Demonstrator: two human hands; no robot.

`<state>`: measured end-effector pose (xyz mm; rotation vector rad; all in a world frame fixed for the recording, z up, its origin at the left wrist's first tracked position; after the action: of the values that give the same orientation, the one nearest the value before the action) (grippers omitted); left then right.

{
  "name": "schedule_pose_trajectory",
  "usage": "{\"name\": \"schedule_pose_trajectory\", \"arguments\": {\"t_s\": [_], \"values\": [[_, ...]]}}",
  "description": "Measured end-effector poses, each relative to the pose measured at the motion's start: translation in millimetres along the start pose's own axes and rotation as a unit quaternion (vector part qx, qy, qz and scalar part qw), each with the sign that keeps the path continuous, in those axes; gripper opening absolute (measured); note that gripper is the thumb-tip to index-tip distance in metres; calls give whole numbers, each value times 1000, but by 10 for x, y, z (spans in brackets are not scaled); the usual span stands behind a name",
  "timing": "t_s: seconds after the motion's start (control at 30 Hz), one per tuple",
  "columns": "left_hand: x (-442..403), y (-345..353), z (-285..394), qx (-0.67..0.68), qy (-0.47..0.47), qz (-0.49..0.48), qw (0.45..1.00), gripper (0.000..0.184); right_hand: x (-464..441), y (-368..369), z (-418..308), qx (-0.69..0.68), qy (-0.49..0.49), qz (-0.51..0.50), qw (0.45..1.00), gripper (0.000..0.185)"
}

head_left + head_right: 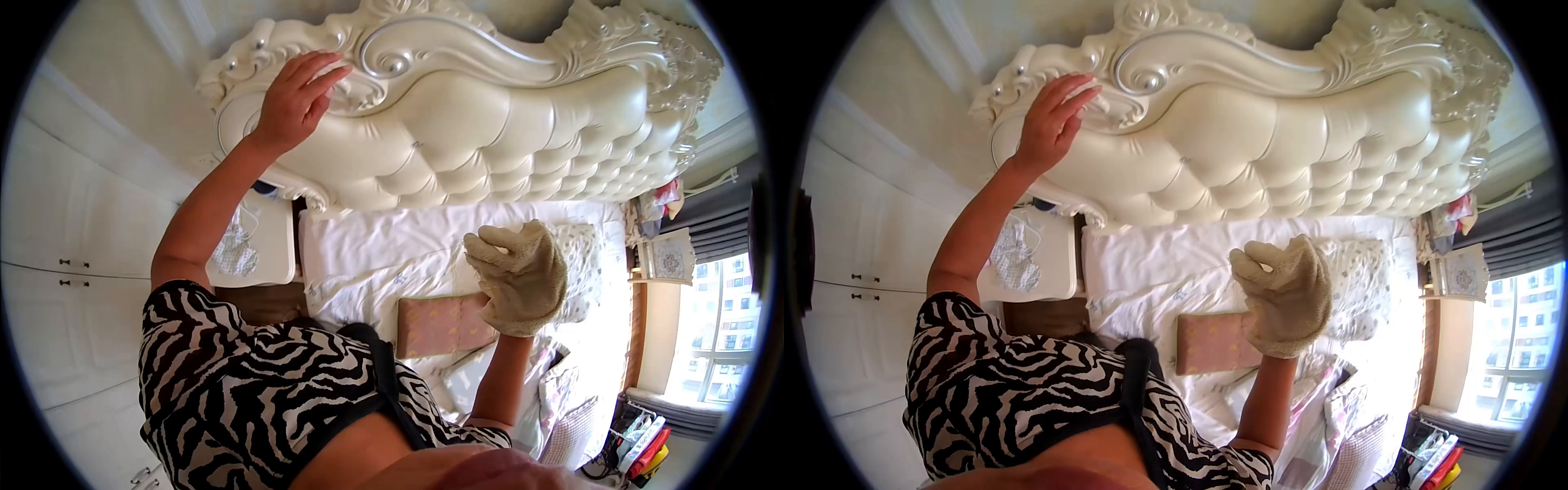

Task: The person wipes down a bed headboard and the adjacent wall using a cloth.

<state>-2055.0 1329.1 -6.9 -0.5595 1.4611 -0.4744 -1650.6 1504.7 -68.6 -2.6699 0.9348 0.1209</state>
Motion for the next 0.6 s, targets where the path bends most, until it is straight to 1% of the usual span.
{"name": "schedule_pose_trajectory", "arguments": {"t_s": [0.03, 0.1, 0.2, 0.3, 0.33, 0.37, 0.4, 0.43, 0.47, 0.5, 0.6], "values": [[-82, 132, -44, -35, -10, -19, 999, 49, -91, -114, -92, -30, -7, 9, 999, 42], [-213, 306, -98, -59, -66, 3, 996, 54, -277, -339, -281, -95, -20, 26, 995, 40], [-356, 253, -65, -196, -63, 44, 978, 55, -509, -584, -504, -174, -47, 55, 982, 39], [-509, 107, -294, -205, -93, 27, 974, 54, -669, -733, -670, -215, -106, 59, 969, 40], [-555, 40, -379, -281, -79, 40, 956, 41, -735, -629, -806, -382, -103, 25, 918, 40], [-551, 38, -485, -269, -99, -4, 958, 36, -814, -549, -875, -539, -96, -7, 836, 40], [-535, 55, -592, -256, -118, -49, 958, 32, -934, -569, -684, -560, -69, 65, 823, 42], [-515, 78, -650, -243, -138, -92, 956, 28, -1035, -533, -689, -547, -80, 37, 832, 43], [-519, 80, -611, -262, -57, 4, 963, 19, -1149, -496, -707, -534, -93, 9, 840, 44], [-517, 96, -619, -261, -68, -1, 963, 19, -1270, -457, -725, -520, -107, -19, 847, 46], [-506, 142, -625, -256, -86, -6, 963, 20, -1612, -322, -697, -466, -83, 59, 879, 46]]}}
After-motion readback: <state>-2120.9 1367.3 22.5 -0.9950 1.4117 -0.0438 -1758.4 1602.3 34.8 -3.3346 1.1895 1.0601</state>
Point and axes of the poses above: each hand's wrist, its own x-axis away from the middle knuckle, its own y-axis out of the palm, z = x × y, the point moved 2 cm from there along -x, towards the middle knuckle, and after that the axes turned 2 degrees about -y, right-handed, at the moved point
